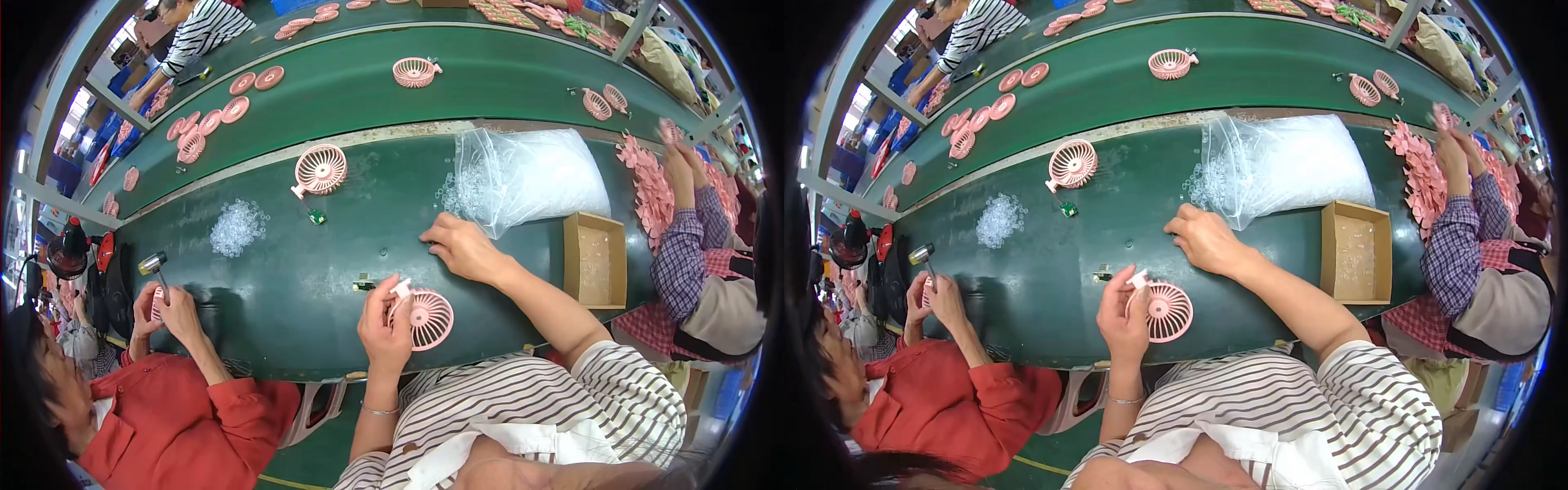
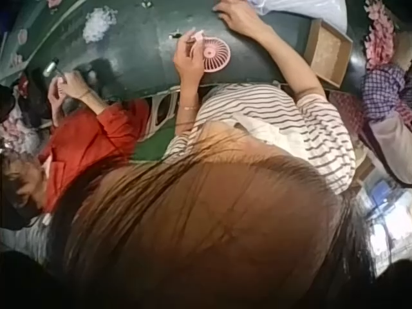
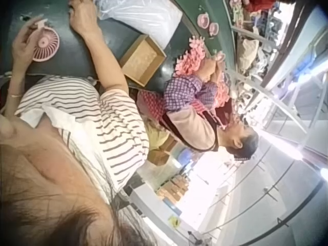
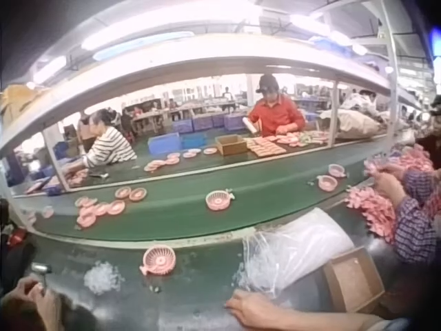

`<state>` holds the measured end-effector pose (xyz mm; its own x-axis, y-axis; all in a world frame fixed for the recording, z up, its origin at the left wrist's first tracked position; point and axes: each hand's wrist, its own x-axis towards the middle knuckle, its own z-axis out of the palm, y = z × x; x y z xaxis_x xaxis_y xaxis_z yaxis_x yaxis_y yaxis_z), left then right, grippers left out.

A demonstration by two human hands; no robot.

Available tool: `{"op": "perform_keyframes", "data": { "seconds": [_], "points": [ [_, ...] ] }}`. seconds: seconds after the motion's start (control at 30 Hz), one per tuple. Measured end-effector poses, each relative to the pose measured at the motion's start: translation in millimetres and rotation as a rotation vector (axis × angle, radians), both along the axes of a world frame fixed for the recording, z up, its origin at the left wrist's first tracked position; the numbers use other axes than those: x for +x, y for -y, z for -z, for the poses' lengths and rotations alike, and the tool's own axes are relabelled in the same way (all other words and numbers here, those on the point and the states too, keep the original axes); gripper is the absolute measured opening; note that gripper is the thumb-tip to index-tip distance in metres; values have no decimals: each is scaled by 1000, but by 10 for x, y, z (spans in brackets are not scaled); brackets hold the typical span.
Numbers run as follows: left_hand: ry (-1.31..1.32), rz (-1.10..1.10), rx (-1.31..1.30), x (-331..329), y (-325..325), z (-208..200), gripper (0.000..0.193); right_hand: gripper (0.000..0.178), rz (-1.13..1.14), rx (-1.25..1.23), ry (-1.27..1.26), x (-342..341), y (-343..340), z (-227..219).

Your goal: The person takes mini fan housings and circuit boards from the conveyor belt, attaches the electronic components into the fan housings by hand, and sets the assembled fan parts on the work surface.

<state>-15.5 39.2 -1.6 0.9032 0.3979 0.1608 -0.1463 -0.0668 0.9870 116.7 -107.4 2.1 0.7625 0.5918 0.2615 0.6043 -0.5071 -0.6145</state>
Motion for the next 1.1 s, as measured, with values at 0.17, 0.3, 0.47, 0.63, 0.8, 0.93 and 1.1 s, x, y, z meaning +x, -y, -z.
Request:
{"op": "perform_keyframes", "data": {
  "seconds": [0.17, 0.3, 0.47, 0.63, 0.8, 0.93, 1.1],
  "points": [
    [44, -56, 111, 122, -29, -4, 27, 14, -39, -100, 32, 27, 9, 28],
    [87, -48, 160, 203, 29, -79, 27, 14, 67, 245, -386, 13, 75, -82],
    [191, -30, 404, 276, 114, -270, 29, 14, 50, 819, -1176, -114, 113, -305],
    [194, -16, 462, 303, 206, -370, 29, 14, 26, 860, -1207, -134, 144, -285],
    [184, -12, 476, 317, 223, -377, 29, 14, -11, 872, -1177, -124, 157, -241],
    [184, -11, 483, 312, 229, -369, 29, 13, -11, 876, -1163, -133, 147, -220],
    [189, -10, 484, 300, 226, -346, 29, 14, -27, 911, -1162, -153, 135, -216]
  ]
}}
